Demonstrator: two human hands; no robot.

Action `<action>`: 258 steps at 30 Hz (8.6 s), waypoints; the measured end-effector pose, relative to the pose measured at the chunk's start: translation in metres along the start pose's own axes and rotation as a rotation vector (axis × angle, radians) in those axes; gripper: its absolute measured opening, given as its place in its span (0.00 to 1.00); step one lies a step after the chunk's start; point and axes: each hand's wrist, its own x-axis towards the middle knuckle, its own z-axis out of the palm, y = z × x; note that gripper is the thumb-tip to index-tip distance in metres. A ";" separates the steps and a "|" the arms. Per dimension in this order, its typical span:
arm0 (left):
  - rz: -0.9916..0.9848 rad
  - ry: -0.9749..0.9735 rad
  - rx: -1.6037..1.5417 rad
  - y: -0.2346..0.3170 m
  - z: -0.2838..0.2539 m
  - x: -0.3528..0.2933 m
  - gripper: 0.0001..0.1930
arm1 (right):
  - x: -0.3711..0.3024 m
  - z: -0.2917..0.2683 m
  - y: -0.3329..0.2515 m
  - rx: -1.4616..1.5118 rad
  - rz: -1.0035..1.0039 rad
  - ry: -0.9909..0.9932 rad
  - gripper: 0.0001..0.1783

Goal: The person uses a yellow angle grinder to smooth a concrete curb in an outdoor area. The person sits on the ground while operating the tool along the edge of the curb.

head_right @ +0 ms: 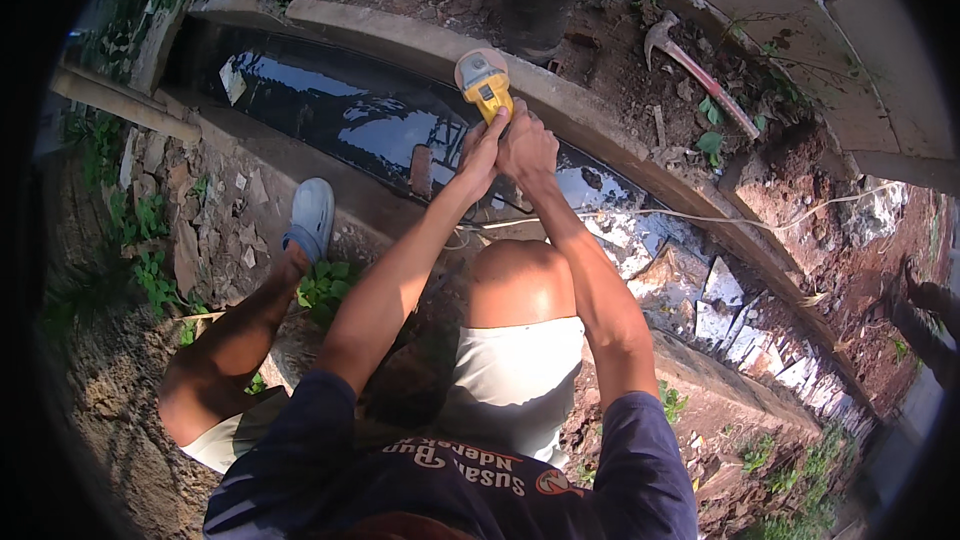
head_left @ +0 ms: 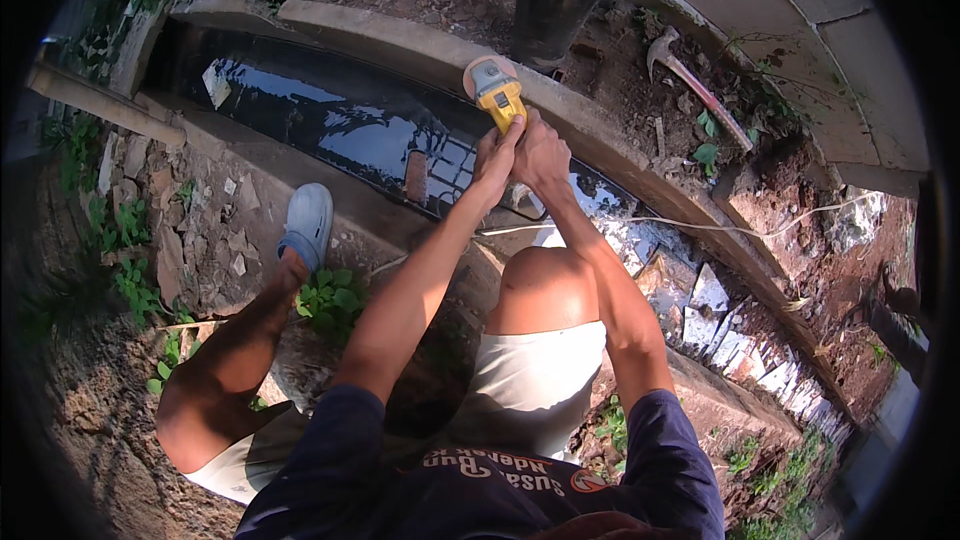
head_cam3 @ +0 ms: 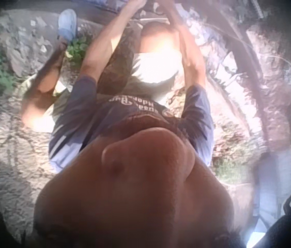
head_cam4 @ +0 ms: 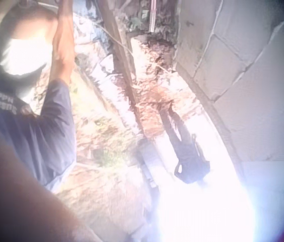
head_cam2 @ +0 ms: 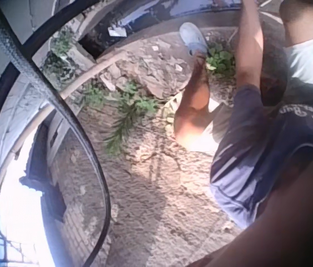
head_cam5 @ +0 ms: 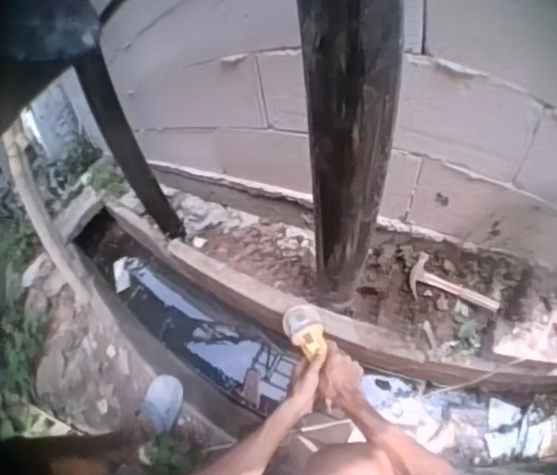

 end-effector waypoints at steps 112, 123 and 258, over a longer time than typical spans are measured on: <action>0.254 0.169 0.435 0.027 0.004 0.061 0.33 | 0.049 -0.012 -0.007 -0.048 0.048 -0.053 0.33; 0.221 0.195 0.429 0.027 -0.001 0.058 0.34 | 0.049 -0.005 -0.006 -0.045 0.032 -0.057 0.33; 0.120 0.094 0.329 0.005 0.012 0.047 0.33 | 0.026 -0.027 0.016 -0.019 0.046 -0.101 0.33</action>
